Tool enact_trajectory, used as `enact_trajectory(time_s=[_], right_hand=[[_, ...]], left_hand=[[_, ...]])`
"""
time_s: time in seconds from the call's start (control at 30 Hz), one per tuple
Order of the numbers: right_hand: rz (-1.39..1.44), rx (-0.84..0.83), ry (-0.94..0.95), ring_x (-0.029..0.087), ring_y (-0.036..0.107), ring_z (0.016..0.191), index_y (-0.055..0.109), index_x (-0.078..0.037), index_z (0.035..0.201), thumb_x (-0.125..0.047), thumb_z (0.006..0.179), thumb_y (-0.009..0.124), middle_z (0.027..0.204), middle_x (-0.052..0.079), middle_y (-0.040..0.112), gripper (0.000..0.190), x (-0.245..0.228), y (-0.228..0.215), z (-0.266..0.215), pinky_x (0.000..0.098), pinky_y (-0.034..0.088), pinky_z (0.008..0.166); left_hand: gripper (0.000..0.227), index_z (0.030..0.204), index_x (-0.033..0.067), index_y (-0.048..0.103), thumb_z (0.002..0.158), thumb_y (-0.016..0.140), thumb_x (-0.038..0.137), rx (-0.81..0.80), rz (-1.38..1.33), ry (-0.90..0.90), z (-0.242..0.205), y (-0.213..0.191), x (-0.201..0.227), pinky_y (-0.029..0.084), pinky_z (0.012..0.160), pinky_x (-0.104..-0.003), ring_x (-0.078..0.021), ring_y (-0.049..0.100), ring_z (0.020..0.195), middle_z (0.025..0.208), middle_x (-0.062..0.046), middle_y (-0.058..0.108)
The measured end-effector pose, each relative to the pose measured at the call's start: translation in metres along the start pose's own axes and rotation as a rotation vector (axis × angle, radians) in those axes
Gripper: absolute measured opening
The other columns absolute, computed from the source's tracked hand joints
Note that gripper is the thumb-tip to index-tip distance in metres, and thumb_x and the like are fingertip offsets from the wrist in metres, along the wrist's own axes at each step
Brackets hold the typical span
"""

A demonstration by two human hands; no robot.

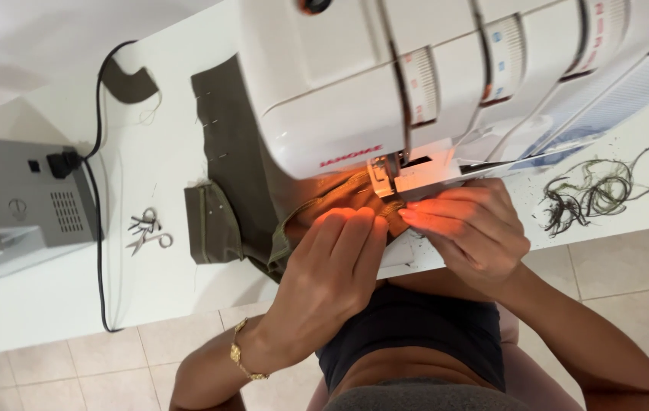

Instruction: Using a serger machine to finish the edges of fabric pieces.

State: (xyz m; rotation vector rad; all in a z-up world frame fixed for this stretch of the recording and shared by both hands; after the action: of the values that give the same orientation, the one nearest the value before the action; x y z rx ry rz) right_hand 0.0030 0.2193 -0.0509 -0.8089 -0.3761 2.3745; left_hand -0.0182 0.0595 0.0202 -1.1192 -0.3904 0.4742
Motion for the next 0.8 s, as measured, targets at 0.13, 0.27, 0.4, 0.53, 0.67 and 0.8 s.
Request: enact_trajectory(time_s=[0.13,0.27,0.4,0.53,0.67,0.8], right_hand=[[0.020,0.009,-0.034,0.026,0.070,0.085,0.081,0.000,0.102,0.006,0.101,0.078,0.104,0.011,0.080,0.007,-0.009,0.003,0.002,0.0366,0.049,0.080],[0.011,0.018,-0.021,0.027,0.068,0.082,0.081,0.000,0.098,0.005,0.102,0.075,0.102,0.011,0.080,0.008,-0.015,0.002,0.001,0.0375,0.048,0.081],[-0.003,0.014,-0.031,0.028,0.070,0.086,0.082,0.001,0.098,0.002,0.103,0.076,0.101,0.012,0.080,0.008,-0.029,0.006,0.006,0.0396,0.051,0.085],[0.044,-0.090,-0.026,0.034,0.070,0.093,0.082,0.004,0.104,0.006,0.105,0.077,0.101,0.015,0.079,0.005,-0.050,0.017,-0.012,0.0433,0.052,0.091],[-0.005,-0.070,-0.064,0.042,0.070,0.097,0.081,0.016,0.106,0.017,0.109,0.084,0.107,0.025,0.079,0.005,-0.075,0.030,-0.023,0.0504,0.053,0.094],[-0.015,-0.062,-0.029,0.042,0.067,0.101,0.083,0.017,0.113,0.025,0.113,0.088,0.112,0.027,0.079,0.010,-0.075,0.033,-0.035,0.0483,0.052,0.094]], left_hand=[[0.017,0.101,0.0029,0.062,0.107,0.062,-0.013,-0.025,0.018,-0.082,-0.007,-0.005,-0.002,0.052,0.078,-0.036,-0.0241,0.049,0.083,0.096,-0.009,0.053],[0.010,0.111,-0.0035,0.068,0.108,0.062,-0.012,0.038,0.033,-0.011,-0.011,-0.011,0.005,0.056,0.079,-0.037,-0.0253,0.054,0.084,0.097,-0.010,0.056],[0.018,0.103,0.0026,0.070,0.113,0.056,-0.004,0.039,0.276,0.054,-0.015,-0.019,0.015,0.046,0.070,-0.031,-0.0199,0.047,0.077,0.087,-0.004,0.049],[0.023,0.104,0.0044,0.070,0.112,0.050,-0.004,0.087,0.348,-0.032,-0.045,-0.026,0.010,0.046,0.075,-0.030,-0.0210,0.051,0.081,0.093,-0.006,0.055],[0.024,0.090,0.0131,0.062,0.106,0.060,-0.005,0.186,0.265,-0.100,-0.085,-0.029,0.011,0.044,0.072,-0.033,-0.0209,0.050,0.080,0.089,-0.003,0.052],[0.016,0.114,-0.0032,0.071,0.109,0.061,-0.014,0.332,-0.145,-0.142,-0.121,-0.062,-0.006,0.055,0.071,-0.046,-0.0332,0.063,0.081,0.093,-0.011,0.061]])
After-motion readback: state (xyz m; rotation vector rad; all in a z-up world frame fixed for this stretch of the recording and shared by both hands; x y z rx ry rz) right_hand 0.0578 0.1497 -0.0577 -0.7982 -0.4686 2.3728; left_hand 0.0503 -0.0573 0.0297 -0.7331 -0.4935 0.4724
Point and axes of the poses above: each hand's wrist, its own z-axis towards the middle knuckle, its own y-axis out of the palm, x = y × z, the point moved 6 cm from there along z, towards the middle knuckle
